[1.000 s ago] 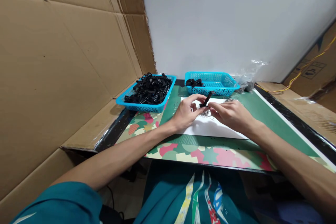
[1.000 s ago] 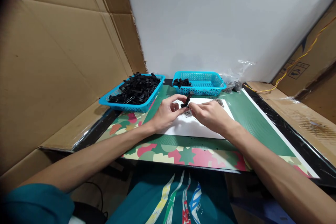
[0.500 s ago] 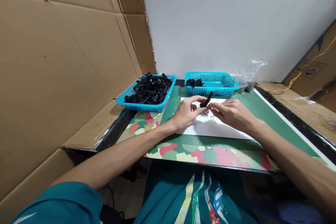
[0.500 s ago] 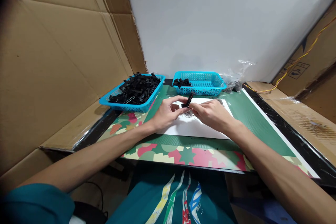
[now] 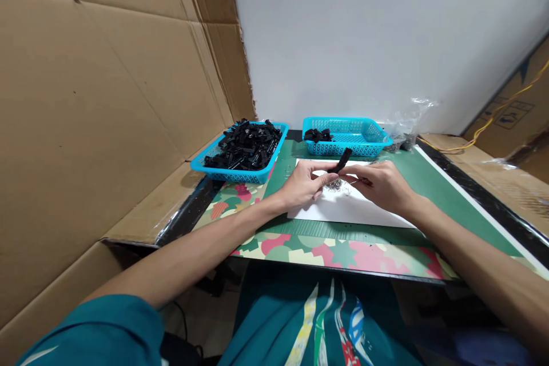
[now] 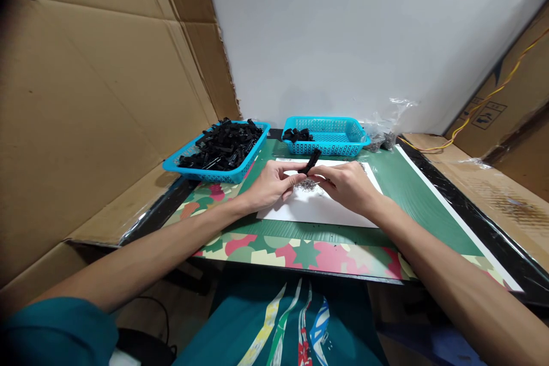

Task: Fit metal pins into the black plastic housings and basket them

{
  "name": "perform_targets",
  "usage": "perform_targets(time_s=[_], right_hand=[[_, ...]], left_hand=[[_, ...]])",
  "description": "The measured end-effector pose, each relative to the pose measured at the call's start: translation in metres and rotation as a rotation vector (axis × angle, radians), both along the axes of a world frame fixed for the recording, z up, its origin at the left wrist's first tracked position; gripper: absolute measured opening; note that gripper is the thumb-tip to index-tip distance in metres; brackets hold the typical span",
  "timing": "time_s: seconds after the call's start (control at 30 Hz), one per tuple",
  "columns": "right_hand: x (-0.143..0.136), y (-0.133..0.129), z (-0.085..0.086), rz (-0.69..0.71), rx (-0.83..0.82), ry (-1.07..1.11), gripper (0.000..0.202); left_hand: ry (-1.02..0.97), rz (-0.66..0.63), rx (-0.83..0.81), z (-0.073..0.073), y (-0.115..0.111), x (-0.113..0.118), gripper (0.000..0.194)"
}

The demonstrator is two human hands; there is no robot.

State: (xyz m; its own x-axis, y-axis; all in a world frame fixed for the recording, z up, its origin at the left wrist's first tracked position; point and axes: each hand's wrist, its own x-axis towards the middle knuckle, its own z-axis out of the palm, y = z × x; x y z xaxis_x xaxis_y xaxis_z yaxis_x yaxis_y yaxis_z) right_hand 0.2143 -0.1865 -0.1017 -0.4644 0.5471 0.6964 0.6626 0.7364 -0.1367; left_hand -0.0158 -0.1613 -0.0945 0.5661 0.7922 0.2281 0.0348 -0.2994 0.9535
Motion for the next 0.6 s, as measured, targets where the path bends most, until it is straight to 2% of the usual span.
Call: perform_targets(time_s=[0.13, 0.4, 0.5, 0.6], right_hand=[[-0.004, -0.004, 0.007, -0.01, -0.043, 0.086, 0.027], [-0.004, -0.006, 0.015, 0.006, -0.107, 0.18, 0.038], [-0.001, -0.004, 0.015, 0.018, -0.144, 0.184, 0.037], [0.001, -0.002, 0.016, 0.018, -0.201, 0.158, 0.033]], left_hand=[[-0.056, -0.095, -0.082, 0.002, 0.001, 0.002, 0.051], [-0.007, -0.153, -0.186, 0.004, 0.002, 0.003, 0.062], [0.026, -0.117, -0.066, 0.004, 0.002, 0.002, 0.06], [0.049, 0.034, 0.167, 0.003, 0.002, 0.001, 0.045]])
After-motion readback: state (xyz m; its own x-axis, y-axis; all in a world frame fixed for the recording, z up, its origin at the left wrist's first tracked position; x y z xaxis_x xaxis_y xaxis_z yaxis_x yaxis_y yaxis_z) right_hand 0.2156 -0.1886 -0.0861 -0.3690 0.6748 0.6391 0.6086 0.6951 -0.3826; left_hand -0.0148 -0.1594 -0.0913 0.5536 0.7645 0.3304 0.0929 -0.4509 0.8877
